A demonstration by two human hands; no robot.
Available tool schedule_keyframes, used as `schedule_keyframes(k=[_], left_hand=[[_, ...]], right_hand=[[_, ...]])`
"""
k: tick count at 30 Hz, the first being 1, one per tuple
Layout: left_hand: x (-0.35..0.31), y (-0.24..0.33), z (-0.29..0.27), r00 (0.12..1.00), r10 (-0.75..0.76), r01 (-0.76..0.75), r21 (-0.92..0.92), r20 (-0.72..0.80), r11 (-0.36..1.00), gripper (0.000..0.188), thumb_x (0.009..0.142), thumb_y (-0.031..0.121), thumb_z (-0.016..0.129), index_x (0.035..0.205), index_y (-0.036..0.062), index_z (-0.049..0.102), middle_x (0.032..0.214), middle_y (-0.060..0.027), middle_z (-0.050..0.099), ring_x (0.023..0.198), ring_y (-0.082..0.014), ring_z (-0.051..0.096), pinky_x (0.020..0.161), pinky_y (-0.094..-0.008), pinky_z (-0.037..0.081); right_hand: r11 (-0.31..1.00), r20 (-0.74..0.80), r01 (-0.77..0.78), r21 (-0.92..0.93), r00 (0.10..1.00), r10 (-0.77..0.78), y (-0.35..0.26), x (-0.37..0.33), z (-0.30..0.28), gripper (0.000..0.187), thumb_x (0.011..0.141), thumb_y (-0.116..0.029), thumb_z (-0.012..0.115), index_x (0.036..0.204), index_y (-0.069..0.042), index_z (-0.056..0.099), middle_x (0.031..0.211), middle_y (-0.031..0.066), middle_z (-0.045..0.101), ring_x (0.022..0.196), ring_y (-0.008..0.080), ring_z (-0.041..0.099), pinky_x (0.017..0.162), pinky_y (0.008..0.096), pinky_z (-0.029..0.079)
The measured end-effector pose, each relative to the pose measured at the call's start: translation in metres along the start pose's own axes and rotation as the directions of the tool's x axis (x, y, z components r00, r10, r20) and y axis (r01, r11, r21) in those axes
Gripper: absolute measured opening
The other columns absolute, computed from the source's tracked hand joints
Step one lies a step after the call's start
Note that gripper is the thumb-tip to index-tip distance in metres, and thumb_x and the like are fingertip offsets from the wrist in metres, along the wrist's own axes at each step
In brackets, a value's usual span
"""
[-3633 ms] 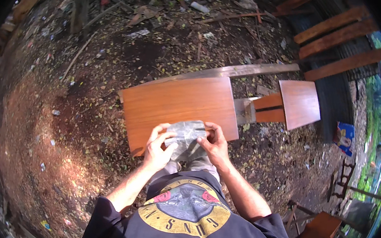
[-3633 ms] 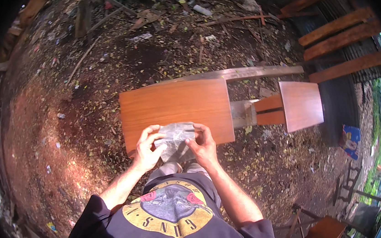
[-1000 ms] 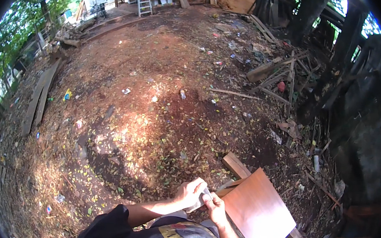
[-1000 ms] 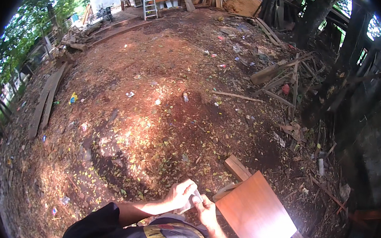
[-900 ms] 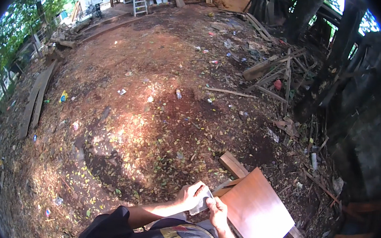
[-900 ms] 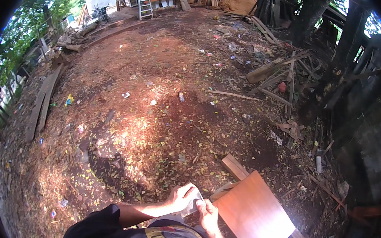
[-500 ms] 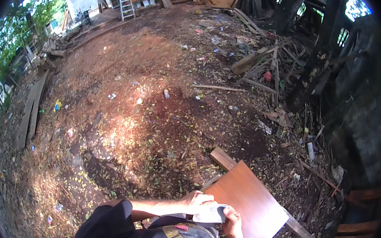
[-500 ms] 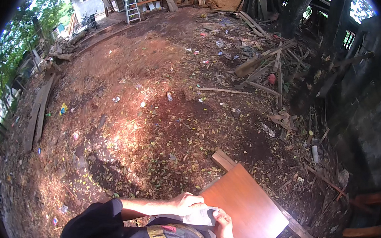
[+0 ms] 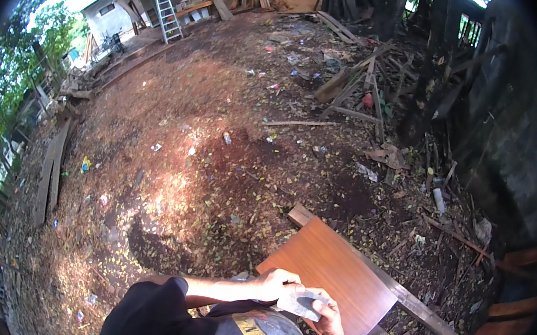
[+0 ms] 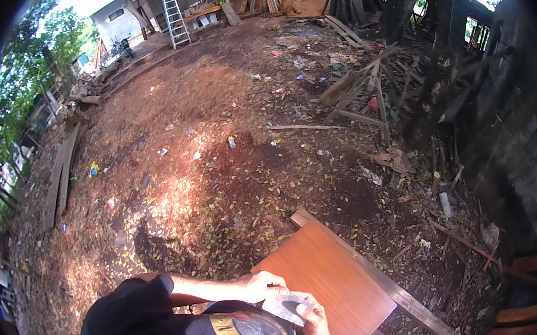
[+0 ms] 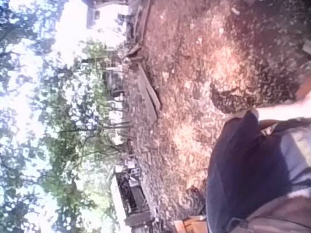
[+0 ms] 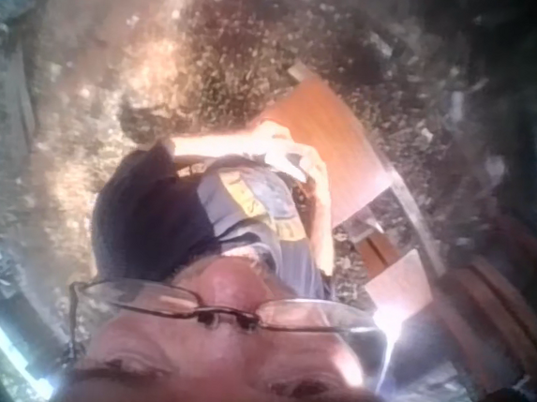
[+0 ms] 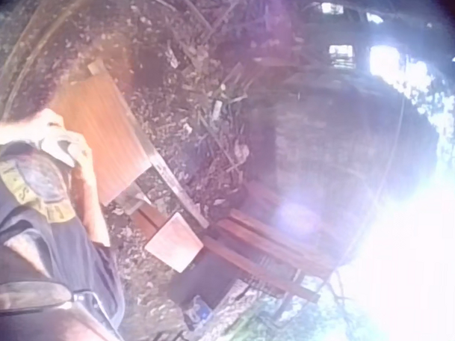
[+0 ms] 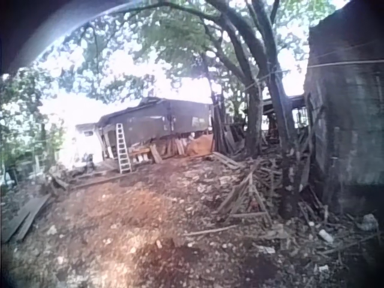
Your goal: The person unfolds a sanding sheet and sands a flat wooden board placed on a makeshift stand outdoors. They repeatedly rub the sandpaper across the board's surface, flip the board, and continue sanding the opposite side.
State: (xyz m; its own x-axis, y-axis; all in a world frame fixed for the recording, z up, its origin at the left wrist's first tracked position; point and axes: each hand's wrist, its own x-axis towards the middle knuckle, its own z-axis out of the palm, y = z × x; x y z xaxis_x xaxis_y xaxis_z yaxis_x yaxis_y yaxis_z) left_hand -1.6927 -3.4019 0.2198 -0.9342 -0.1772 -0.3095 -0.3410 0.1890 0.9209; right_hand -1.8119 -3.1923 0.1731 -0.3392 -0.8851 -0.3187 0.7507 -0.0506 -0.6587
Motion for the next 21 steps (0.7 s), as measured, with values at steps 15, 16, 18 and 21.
schedule_keyframes(k=[15, 16, 18, 21], left_hand=[[-0.005, -0.016, 0.002, 0.998, -0.002, 0.002, -0.005, -0.064, 1.000, 0.024, 0.099, 0.027, 0.071, 0.097, 0.0031, 0.073, 0.085, -0.0034, 0.074, 0.078, -0.0079, 0.064, 0.071, -0.0304, 0.052], [-0.011, -0.010, 0.000, 0.997, -0.007, 0.002, -0.064, -0.079, 0.998, 0.022, 0.100, 0.025, 0.071, 0.096, 0.0029, 0.073, 0.086, -0.0032, 0.074, 0.079, -0.0080, 0.064, 0.072, -0.0302, 0.053], [-0.023, -0.009, -0.003, 0.994, 0.010, -0.020, -0.101, -0.105, 0.995, 0.015, 0.100, 0.017, 0.069, 0.099, 0.0027, 0.073, 0.086, -0.0022, 0.074, 0.081, -0.0079, 0.067, 0.076, -0.0289, 0.055], [-0.016, -0.025, 0.002, 0.984, -0.048, 0.001, -0.264, -0.172, 0.964, 0.012, 0.099, 0.014, 0.069, 0.103, 0.0035, 0.073, 0.084, -0.0019, 0.073, 0.079, -0.0081, 0.068, 0.075, -0.0283, 0.057]], right_hand=[[0.994, -0.038, -0.109, -0.022, 0.993, 0.108, 0.001, -0.002, 0.003, 0.072, 0.078, -0.003, 0.058, 0.149, 0.008, 0.049, 0.143, 0.0188, 0.061, 0.129, 0.0284, 0.059, 0.114, 0.0366, 0.043], [0.992, -0.022, -0.099, -0.082, 0.995, 0.098, -0.001, -0.001, 0.006, 0.075, 0.075, -0.002, 0.055, 0.149, 0.008, 0.049, 0.144, 0.0188, 0.060, 0.130, 0.0282, 0.058, 0.115, 0.0363, 0.042], [0.988, -0.040, -0.078, -0.132, 0.997, 0.073, -0.008, -0.003, 0.024, 0.075, 0.075, 0.001, 0.052, 0.149, 0.009, 0.049, 0.143, 0.0189, 0.061, 0.130, 0.0273, 0.059, 0.115, 0.0354, 0.042], [0.977, -0.073, -0.049, -0.207, 0.997, 0.034, -0.009, 0.000, 0.016, 0.075, 0.073, 0.003, 0.048, 0.148, 0.010, 0.049, 0.141, 0.0181, 0.063, 0.128, 0.0253, 0.060, 0.111, 0.0322, 0.043]])
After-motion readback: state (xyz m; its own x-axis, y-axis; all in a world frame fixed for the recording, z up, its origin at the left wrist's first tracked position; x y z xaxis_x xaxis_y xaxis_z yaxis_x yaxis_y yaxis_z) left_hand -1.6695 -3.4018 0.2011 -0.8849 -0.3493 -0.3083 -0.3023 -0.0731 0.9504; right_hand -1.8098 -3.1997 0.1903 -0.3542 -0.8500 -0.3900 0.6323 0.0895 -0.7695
